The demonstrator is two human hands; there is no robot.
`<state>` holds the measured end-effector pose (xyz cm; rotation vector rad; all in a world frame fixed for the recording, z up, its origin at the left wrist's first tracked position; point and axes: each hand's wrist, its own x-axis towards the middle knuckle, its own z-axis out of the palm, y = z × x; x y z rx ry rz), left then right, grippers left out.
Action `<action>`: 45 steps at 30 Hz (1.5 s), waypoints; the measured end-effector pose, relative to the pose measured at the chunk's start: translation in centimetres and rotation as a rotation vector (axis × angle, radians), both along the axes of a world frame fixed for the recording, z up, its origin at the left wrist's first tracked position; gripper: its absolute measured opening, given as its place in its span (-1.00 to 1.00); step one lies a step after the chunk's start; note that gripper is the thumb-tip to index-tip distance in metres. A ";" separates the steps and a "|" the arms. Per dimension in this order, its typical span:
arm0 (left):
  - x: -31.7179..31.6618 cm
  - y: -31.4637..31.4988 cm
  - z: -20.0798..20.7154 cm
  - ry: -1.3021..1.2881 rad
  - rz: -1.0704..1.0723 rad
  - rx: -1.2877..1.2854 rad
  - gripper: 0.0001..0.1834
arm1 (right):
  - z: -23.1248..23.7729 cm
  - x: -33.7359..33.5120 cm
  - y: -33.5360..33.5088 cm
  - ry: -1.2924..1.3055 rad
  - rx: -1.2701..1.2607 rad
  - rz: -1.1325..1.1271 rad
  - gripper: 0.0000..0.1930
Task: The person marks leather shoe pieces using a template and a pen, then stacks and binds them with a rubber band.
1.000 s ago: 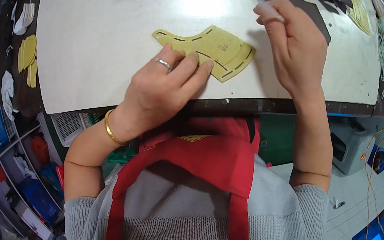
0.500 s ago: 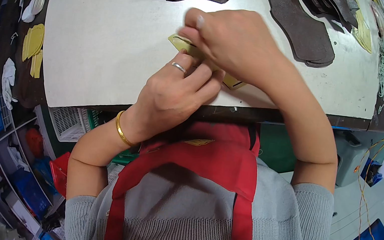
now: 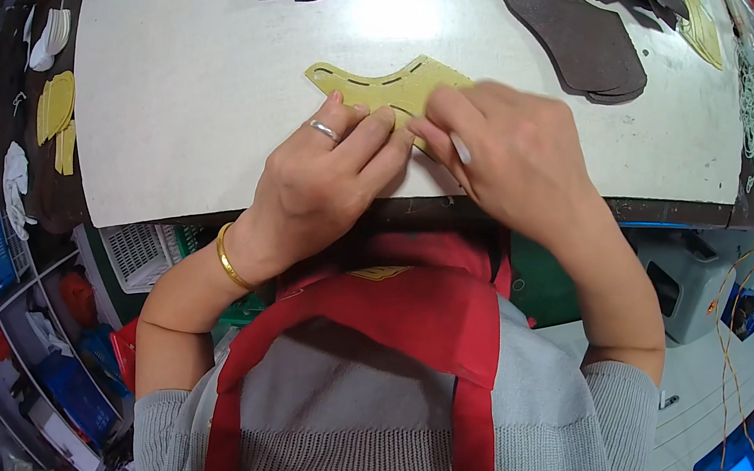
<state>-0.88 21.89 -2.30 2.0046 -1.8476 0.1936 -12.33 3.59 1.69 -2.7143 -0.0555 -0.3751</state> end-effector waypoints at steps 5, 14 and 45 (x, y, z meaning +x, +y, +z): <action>0.1 -0.5 0.3 -0.054 -0.007 -0.021 -0.69 | 0.7 -3.0 -1.3 0.011 0.233 -0.199 -0.82; 0.0 -0.7 0.4 -0.090 -0.019 0.016 -0.51 | -0.7 -3.0 1.7 -0.065 -0.133 -0.345 -0.89; -2.5 1.3 -0.1 0.191 0.084 -0.069 -0.41 | -0.6 -1.8 -3.9 0.026 0.753 -0.421 -0.77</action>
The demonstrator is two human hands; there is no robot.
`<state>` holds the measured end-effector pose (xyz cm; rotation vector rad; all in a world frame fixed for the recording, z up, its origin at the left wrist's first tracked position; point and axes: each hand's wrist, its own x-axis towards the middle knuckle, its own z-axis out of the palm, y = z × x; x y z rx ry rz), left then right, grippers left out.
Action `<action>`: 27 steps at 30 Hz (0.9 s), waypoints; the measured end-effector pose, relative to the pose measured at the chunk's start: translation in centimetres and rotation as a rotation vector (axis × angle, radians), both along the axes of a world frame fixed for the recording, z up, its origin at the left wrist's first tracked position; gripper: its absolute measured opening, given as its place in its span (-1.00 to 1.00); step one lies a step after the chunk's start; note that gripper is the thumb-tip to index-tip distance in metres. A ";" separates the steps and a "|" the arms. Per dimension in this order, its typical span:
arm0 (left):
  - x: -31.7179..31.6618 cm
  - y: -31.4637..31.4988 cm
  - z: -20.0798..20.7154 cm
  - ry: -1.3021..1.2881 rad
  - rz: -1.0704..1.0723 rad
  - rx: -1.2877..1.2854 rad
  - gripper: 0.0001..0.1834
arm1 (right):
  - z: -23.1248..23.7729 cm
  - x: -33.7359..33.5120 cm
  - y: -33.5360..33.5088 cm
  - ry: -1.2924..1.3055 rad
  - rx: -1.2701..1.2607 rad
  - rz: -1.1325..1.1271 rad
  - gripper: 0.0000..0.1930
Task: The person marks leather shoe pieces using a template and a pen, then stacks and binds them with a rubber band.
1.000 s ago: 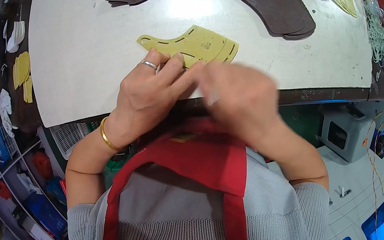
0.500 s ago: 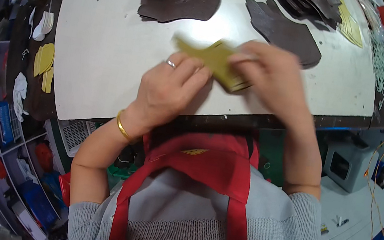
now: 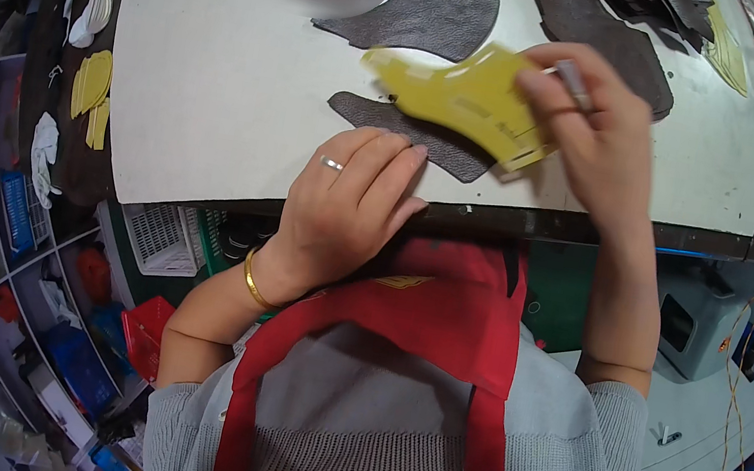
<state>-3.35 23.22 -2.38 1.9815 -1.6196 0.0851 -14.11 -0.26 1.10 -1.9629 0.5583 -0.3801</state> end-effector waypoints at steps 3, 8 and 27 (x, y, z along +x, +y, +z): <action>-0.7 0.8 0.2 -0.023 0.044 -0.037 -0.37 | -1.2 1.4 1.8 0.029 -0.068 0.118 -0.77; -1.2 1.1 -0.1 0.046 0.091 0.068 -0.33 | -2.7 1.8 2.7 0.091 -0.239 0.165 -0.77; 2.0 -1.0 1.6 -0.249 -0.080 0.140 -0.61 | -1.8 -0.3 1.8 0.102 -0.461 0.075 -0.68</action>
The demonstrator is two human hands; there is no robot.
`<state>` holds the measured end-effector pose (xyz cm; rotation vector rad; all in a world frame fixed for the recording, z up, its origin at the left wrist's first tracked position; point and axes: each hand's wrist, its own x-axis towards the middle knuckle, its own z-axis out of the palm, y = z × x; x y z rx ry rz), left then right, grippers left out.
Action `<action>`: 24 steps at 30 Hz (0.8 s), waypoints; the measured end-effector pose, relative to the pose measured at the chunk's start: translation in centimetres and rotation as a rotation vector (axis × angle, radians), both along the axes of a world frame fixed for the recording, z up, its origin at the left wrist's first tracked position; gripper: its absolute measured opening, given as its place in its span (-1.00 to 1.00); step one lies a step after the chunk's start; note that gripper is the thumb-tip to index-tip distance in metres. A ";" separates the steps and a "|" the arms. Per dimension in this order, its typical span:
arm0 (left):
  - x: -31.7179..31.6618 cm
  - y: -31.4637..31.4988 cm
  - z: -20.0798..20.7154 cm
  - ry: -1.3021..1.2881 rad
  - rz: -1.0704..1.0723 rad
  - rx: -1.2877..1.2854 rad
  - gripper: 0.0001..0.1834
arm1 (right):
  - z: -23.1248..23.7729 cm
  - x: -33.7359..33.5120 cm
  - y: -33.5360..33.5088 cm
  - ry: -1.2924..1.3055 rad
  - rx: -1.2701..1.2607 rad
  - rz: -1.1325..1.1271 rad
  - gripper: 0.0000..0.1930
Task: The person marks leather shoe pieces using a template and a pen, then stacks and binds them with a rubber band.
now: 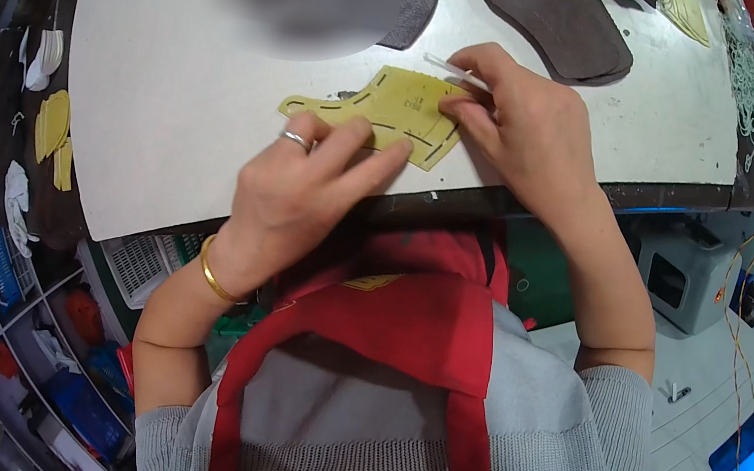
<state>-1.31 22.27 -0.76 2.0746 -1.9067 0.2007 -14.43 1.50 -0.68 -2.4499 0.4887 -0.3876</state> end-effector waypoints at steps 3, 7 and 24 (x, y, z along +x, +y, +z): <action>-0.3 -0.1 -0.5 -0.028 -0.025 -0.047 -0.61 | 0.7 0.5 -1.1 -0.056 -0.136 -0.100 -0.82; -1.7 0.1 -0.9 -0.001 0.024 -0.100 -0.65 | 3.0 2.9 -1.3 -0.311 -0.276 0.137 -0.78; -2.8 0.2 -1.1 0.052 0.081 -0.059 -0.69 | 2.9 6.7 -0.7 0.040 -0.344 0.410 -0.75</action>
